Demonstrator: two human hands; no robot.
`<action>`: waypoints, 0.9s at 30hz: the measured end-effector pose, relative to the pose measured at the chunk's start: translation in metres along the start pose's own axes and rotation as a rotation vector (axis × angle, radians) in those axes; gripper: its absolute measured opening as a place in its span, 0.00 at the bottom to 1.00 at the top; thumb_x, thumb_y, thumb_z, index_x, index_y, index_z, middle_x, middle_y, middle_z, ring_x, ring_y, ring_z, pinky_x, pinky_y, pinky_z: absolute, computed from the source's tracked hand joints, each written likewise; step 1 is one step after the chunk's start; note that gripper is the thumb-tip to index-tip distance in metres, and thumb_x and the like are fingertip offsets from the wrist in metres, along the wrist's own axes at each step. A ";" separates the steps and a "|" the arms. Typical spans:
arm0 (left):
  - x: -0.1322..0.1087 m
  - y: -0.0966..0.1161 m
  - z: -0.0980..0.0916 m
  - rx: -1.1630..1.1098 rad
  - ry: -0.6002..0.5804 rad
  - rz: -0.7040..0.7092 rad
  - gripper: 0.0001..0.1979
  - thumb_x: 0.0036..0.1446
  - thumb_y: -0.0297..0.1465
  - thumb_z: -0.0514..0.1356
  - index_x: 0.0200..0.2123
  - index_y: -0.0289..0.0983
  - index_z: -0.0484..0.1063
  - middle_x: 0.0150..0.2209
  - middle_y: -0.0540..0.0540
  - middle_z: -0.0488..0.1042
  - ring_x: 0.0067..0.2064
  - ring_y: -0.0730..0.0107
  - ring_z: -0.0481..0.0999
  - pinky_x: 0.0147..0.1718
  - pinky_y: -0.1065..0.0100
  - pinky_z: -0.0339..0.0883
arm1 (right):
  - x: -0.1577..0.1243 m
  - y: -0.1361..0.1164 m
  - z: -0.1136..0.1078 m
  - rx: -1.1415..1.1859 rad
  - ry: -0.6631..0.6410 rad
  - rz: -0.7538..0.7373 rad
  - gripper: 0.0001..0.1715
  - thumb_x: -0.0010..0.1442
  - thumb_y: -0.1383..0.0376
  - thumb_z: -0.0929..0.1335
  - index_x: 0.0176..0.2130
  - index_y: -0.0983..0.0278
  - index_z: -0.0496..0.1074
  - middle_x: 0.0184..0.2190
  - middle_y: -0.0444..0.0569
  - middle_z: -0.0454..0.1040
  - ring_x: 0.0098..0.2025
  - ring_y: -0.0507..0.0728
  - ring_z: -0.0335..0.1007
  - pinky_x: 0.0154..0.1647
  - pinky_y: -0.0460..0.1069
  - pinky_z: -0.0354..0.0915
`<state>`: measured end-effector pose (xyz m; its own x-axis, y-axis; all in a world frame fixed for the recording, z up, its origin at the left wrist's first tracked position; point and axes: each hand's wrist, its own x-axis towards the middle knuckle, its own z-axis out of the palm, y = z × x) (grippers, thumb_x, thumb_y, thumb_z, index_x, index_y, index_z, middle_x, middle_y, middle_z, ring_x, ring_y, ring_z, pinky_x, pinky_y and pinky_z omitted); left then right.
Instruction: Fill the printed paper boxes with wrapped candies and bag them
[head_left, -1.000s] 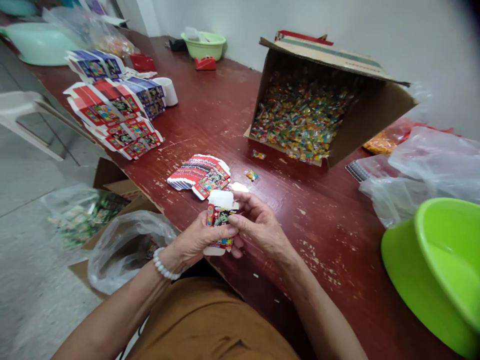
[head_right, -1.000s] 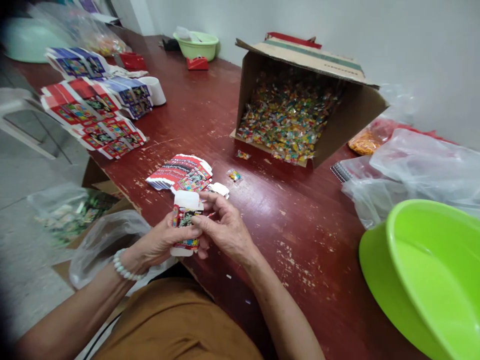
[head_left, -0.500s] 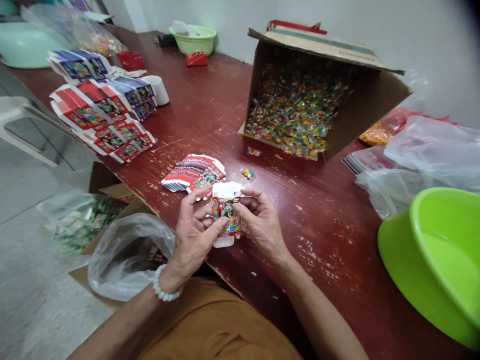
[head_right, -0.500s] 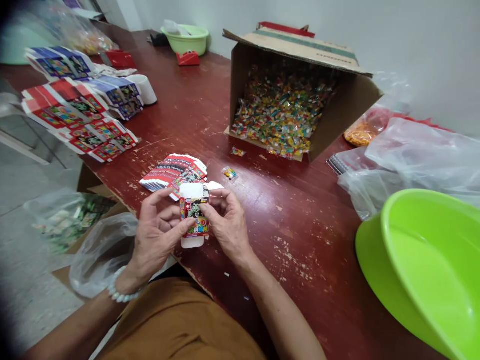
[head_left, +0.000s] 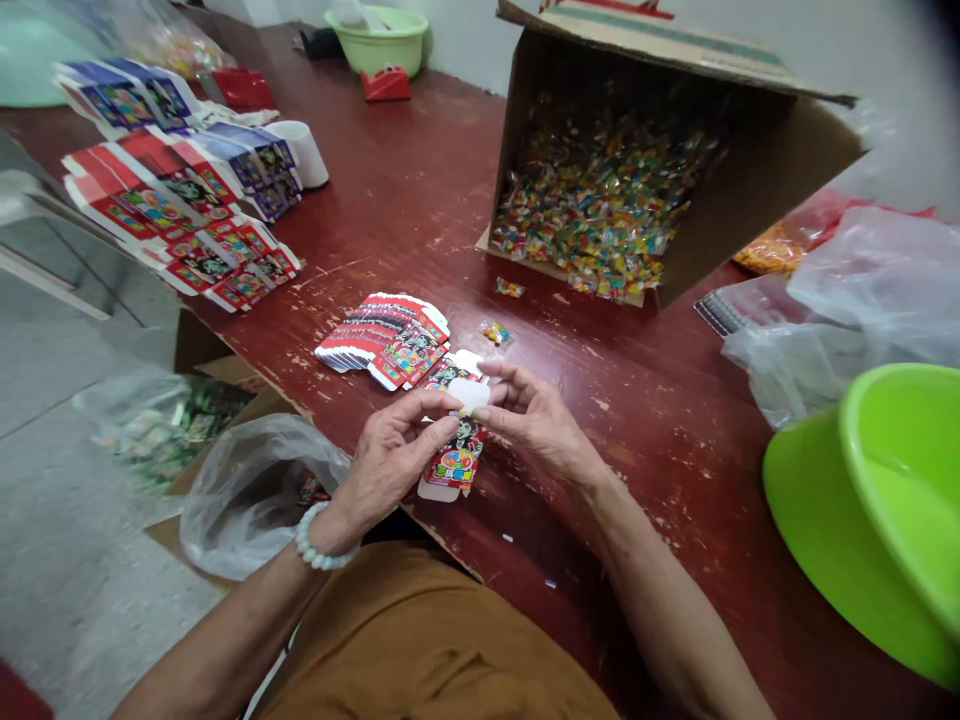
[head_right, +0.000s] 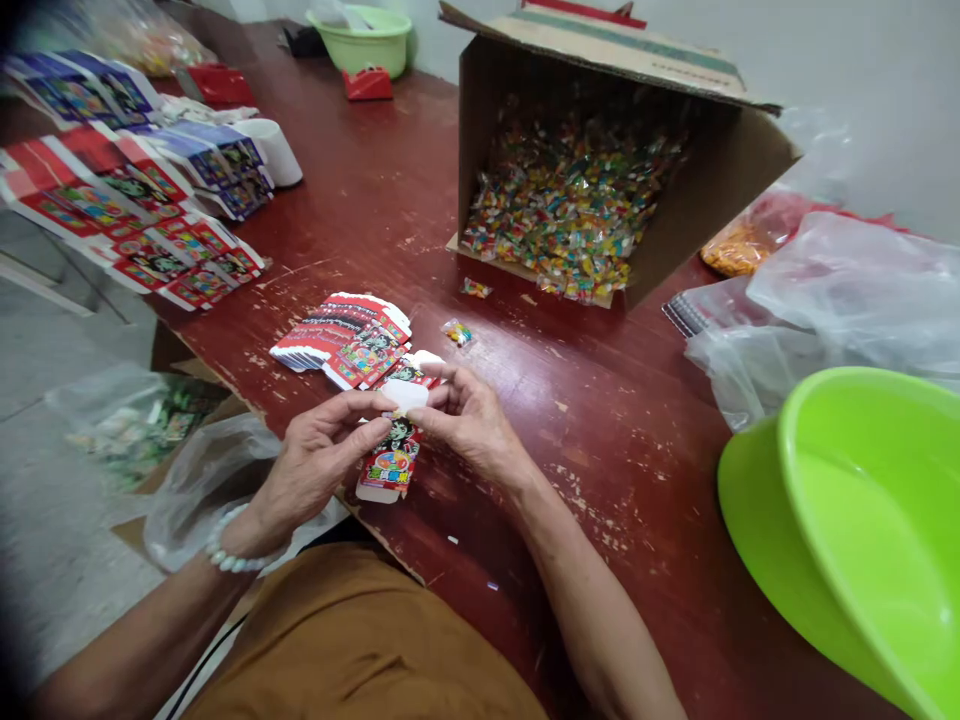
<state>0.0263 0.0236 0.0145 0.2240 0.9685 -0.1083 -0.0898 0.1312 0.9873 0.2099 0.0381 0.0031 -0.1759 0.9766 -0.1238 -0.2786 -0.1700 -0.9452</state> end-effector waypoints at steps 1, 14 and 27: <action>0.001 -0.001 0.000 -0.027 0.017 0.005 0.11 0.54 0.33 0.70 0.39 0.37 0.75 0.33 0.51 0.77 0.30 0.76 0.75 0.30 0.77 0.71 | -0.001 0.001 0.001 -0.036 -0.005 -0.020 0.19 0.47 0.59 0.79 0.38 0.62 0.77 0.27 0.41 0.76 0.28 0.50 0.70 0.32 0.46 0.67; 0.001 0.000 0.013 -0.251 -0.118 -0.430 0.28 0.61 0.52 0.57 0.54 0.38 0.71 0.28 0.46 0.78 0.19 0.70 0.75 0.17 0.72 0.69 | -0.009 0.005 0.005 -0.111 -0.060 -0.047 0.16 0.56 0.54 0.75 0.30 0.63 0.73 0.35 0.47 0.80 0.24 0.49 0.70 0.25 0.47 0.70; 0.000 -0.002 0.009 -0.116 -0.138 -0.353 0.34 0.60 0.57 0.54 0.51 0.34 0.75 0.26 0.45 0.77 0.17 0.72 0.73 0.16 0.73 0.65 | -0.007 -0.003 0.008 -0.087 -0.149 -0.022 0.10 0.57 0.58 0.74 0.32 0.63 0.75 0.30 0.45 0.78 0.22 0.49 0.69 0.23 0.46 0.68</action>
<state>0.0350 0.0220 0.0137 0.3884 0.8231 -0.4144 -0.0913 0.4819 0.8714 0.2047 0.0304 0.0097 -0.3106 0.9485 -0.0623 -0.2024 -0.1300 -0.9706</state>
